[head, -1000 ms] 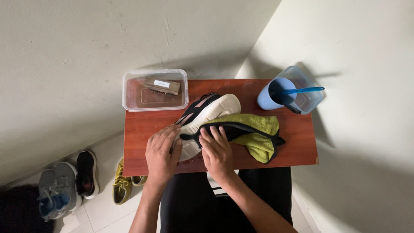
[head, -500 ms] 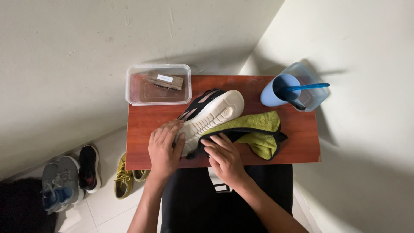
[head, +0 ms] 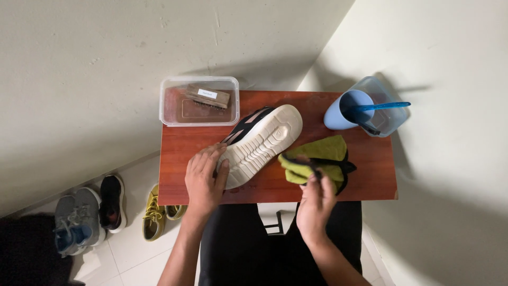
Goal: The person wipes the sole of a sneaker with a green cloth, then uses a brush to scrub the sole repeatedly. The person holds the shoe steady with one hand while scrubbing with the other.
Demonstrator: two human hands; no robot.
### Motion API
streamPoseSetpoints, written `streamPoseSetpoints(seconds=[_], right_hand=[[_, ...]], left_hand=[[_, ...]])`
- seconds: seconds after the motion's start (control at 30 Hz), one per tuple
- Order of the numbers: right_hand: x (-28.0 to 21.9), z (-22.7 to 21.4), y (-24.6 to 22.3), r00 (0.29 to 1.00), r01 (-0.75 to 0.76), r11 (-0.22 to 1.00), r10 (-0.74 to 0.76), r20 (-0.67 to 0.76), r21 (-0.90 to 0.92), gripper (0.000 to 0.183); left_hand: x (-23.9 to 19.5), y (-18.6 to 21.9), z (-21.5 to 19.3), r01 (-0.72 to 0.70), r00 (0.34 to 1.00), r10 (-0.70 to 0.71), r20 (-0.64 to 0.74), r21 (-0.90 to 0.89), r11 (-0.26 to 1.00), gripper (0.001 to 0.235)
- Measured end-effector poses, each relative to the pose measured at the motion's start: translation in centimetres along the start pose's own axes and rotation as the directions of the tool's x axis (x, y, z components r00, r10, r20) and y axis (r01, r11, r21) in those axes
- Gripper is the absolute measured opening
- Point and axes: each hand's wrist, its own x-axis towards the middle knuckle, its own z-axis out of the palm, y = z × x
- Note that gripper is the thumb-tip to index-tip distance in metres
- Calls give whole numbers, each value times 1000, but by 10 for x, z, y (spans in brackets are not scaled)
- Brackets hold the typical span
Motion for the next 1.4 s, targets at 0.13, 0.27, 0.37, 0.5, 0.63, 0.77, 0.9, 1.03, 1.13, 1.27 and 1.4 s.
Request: streamPoseSetpoints(seconds=[0.13,0.27,0.37,0.5,0.63,0.77,0.9,1.03,1.13,1.27,1.4], right_hand=[[17,5,-5,987,67,996,-57,-147,65,21],[27,22,-17,957,124,969,-174,-233,-214,18],[25,41,-34,971,195,919,-230,-65,-344,23],[14,53,-7,923,378,821,-298,243,-428,22],[0,51,26,877,461,750,-302,374,-475,28],[-7,46,39,808,582,567,-321,494,-584,19],[-14,45,41,748,659,454,-311,587,-600,17],[-20,37,41,699,704,456,-313,643,-544,18],[-26,32,29,620,750,501,-302,724,-432,19],[-25,24,12,735,461,824,-145,662,-331,20],[-23,17,-14,903,-234,943,301,308,-237,38]], left_hand=[[-1,-1,3,3,1000,-3,-7,11,1000,22],[-3,-3,8,11,996,-14,-84,-39,999,23],[-2,-1,6,12,996,-15,-84,-38,999,23],[-4,-2,6,-4,997,2,-77,-31,1000,23],[-4,-3,8,-22,996,20,-87,-27,999,23],[-4,-2,9,-38,995,38,-87,0,999,23],[-4,-1,7,-54,995,57,-76,39,998,23],[-4,2,5,-59,995,62,-78,40,997,23],[-5,3,3,-47,999,47,-9,61,997,22],[-7,-1,5,-101,994,105,-24,118,988,34],[-10,-3,4,-134,990,138,-21,121,984,49]])
